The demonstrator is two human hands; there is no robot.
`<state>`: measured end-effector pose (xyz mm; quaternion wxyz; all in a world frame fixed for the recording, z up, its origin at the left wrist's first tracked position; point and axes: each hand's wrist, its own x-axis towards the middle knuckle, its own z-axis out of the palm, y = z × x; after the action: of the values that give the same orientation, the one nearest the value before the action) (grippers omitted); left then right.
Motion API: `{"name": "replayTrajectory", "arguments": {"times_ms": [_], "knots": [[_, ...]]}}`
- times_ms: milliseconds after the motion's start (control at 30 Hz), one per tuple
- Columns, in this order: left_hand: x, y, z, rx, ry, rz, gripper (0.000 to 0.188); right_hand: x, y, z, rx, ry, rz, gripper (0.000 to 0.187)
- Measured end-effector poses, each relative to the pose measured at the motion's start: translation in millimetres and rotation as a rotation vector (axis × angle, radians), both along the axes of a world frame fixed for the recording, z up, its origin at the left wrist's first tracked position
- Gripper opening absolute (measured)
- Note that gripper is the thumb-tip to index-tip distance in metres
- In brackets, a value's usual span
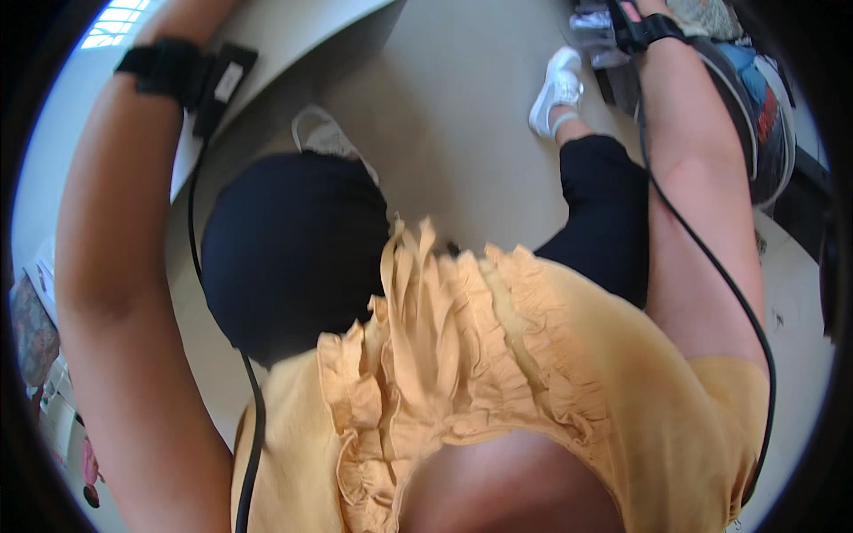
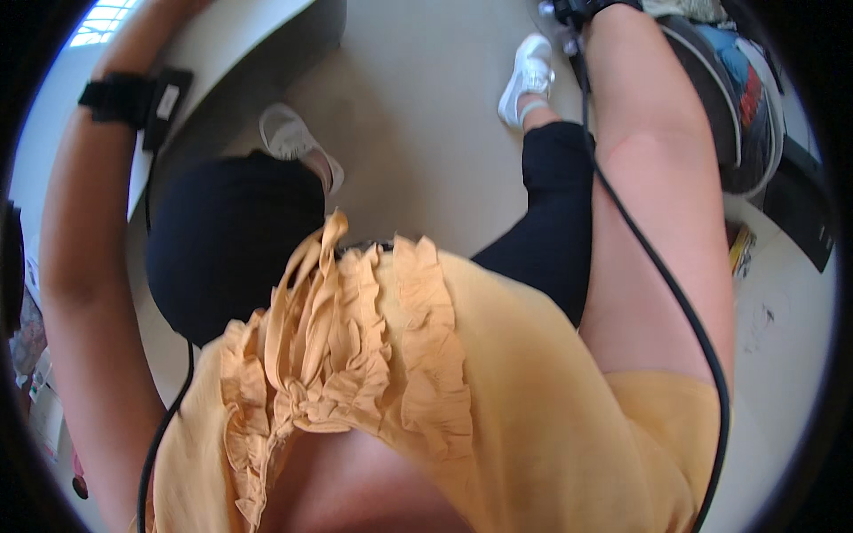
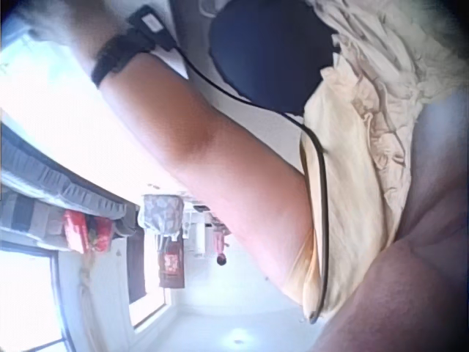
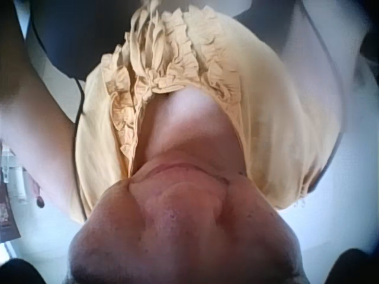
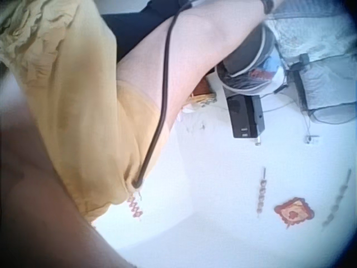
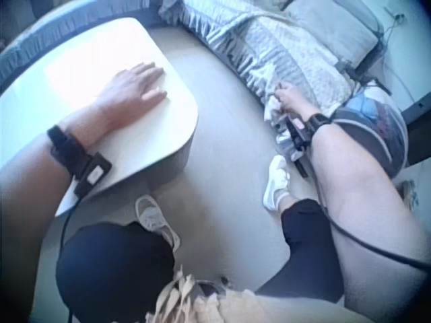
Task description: The person wets a cloth in a blue basin, wrings it out, and wipes a white coffee table and surrounding floor area. The person moves items on the table to reach underneath and wipes the table edges and floor around the table legs.
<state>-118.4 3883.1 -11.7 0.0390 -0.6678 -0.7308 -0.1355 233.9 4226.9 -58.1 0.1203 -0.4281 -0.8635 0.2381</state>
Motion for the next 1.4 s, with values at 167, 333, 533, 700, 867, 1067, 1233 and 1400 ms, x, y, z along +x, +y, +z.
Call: {"name": "replayTrajectory", "arguments": {"times_ms": [167,333,533,700,867,1067,1233,1400], "knots": [[-9,-47,46,-0.078,0.023,0.078,0.065,-45,-49,-48,-0.258,0.024,-0.228,0.036],[-40,-74,46,0.024,0.247,0.030,0.062,-33,-137,-136,-0.434,0.214,-0.375,0.039],[-31,-38,61,-0.087,0.130,0.071,0.063,-22,-147,-221,-0.282,0.196,-0.793,0.048],[-39,17,49,0.025,0.058,0.237,0.066,-45,-138,-242,-0.235,0.004,-0.789,0.068],[-31,30,45,-0.119,0.074,0.348,0.059,-82,-95,-264,-0.031,-0.082,-0.694,0.069],[-28,42,57,-0.156,0.062,0.338,0.055,-163,-32,-275,-0.033,-0.069,-0.045,0.029],[-29,41,55,-0.152,0.010,0.364,0.055,-96,-101,-259,-0.041,0.044,0.633,0.027],[-29,40,56,-0.140,-0.014,0.357,0.056,-14,-125,-224,-0.108,-0.089,1.043,0.022]]}}
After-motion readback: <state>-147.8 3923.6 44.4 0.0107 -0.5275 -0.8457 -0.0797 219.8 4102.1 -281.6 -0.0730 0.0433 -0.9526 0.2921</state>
